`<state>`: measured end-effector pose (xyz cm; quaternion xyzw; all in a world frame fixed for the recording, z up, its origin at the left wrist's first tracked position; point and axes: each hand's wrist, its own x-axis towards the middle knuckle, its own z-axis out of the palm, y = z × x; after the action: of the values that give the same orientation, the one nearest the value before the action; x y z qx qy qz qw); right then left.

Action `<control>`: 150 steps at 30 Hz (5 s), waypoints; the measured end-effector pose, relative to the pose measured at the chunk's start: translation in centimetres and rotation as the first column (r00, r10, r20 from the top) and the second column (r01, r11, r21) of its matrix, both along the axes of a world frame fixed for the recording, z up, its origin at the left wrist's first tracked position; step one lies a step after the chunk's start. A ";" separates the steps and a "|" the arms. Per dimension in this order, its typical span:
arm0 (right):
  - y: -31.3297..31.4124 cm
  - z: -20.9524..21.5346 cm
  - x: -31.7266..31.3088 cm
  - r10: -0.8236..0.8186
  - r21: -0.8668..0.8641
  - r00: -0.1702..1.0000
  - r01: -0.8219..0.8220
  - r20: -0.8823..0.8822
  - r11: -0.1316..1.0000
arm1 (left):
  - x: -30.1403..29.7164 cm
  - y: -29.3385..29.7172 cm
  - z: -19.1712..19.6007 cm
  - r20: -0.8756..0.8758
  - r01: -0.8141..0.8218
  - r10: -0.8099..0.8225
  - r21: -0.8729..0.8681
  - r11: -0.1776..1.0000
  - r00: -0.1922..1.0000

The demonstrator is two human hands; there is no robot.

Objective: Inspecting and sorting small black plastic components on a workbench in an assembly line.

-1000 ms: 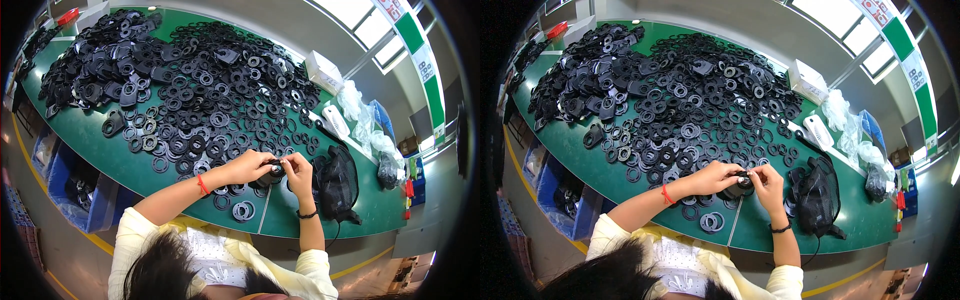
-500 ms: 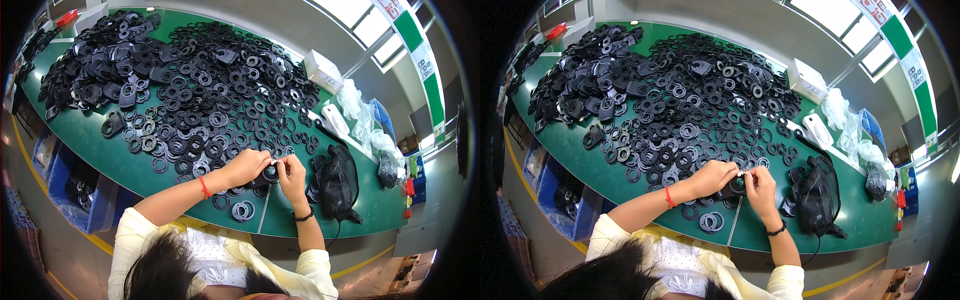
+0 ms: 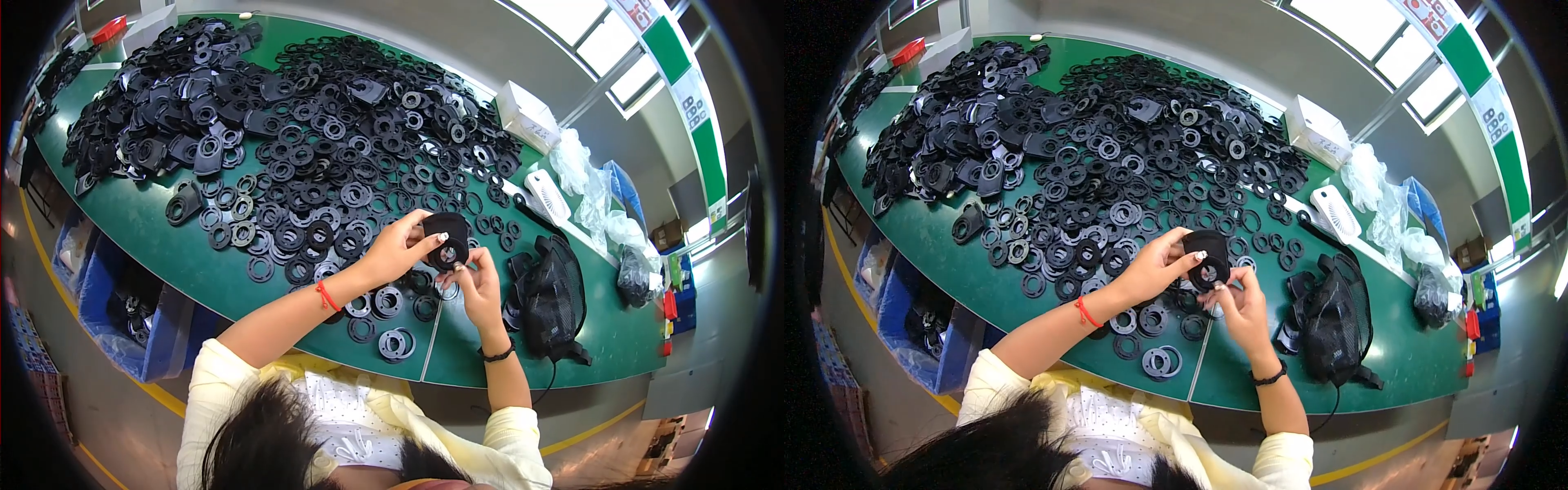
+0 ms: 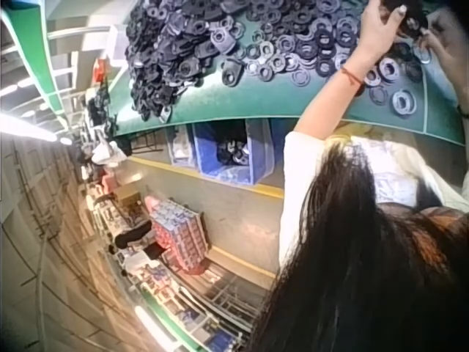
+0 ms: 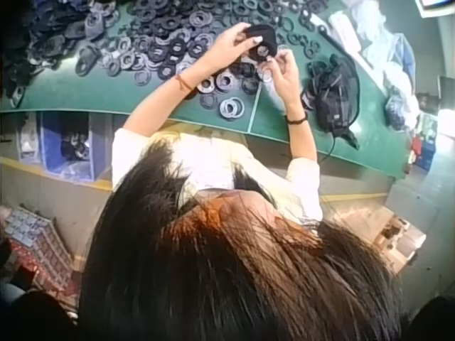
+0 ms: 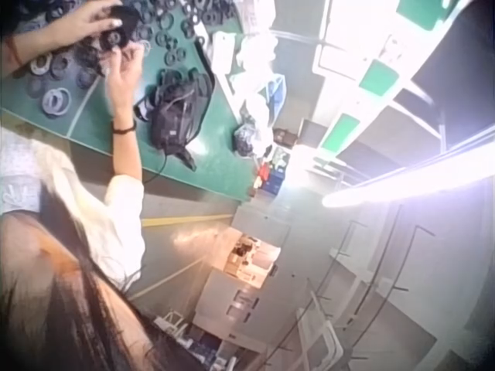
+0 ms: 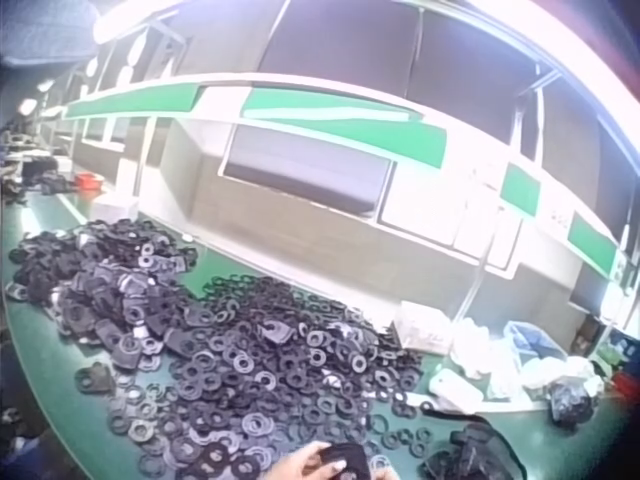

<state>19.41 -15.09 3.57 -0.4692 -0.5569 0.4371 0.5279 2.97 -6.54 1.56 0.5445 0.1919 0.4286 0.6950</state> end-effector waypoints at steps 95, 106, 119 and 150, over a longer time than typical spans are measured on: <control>2.1 -0.9 14.2 -0.619 0.369 0.240 0.625 0.748 0.688 | -21.5 13.3 -3.1 0.771 -0.294 0.598 -0.532 0.794 0.219; 1.1 -1.9 12.3 -0.270 0.151 0.108 0.608 0.957 0.779 | -20.4 11.7 0.7 0.698 -0.374 0.693 -0.604 0.704 0.178; -0.1 1.6 10.4 -0.340 0.171 0.309 0.464 0.888 0.869 | -13.5 10.2 1.6 0.337 -0.753 0.712 -0.016 0.658 0.616; -2.0 5.4 11.2 0.425 -0.604 0.627 0.092 0.653 0.792 | 0.7 -4.0 -0.8 -0.492 0.442 0.018 0.797 0.411 0.870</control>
<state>30.61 -17.09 8.94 -0.6894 -0.6060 0.3961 0.0260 3.62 -10.50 0.79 0.9264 0.0105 0.2387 0.2910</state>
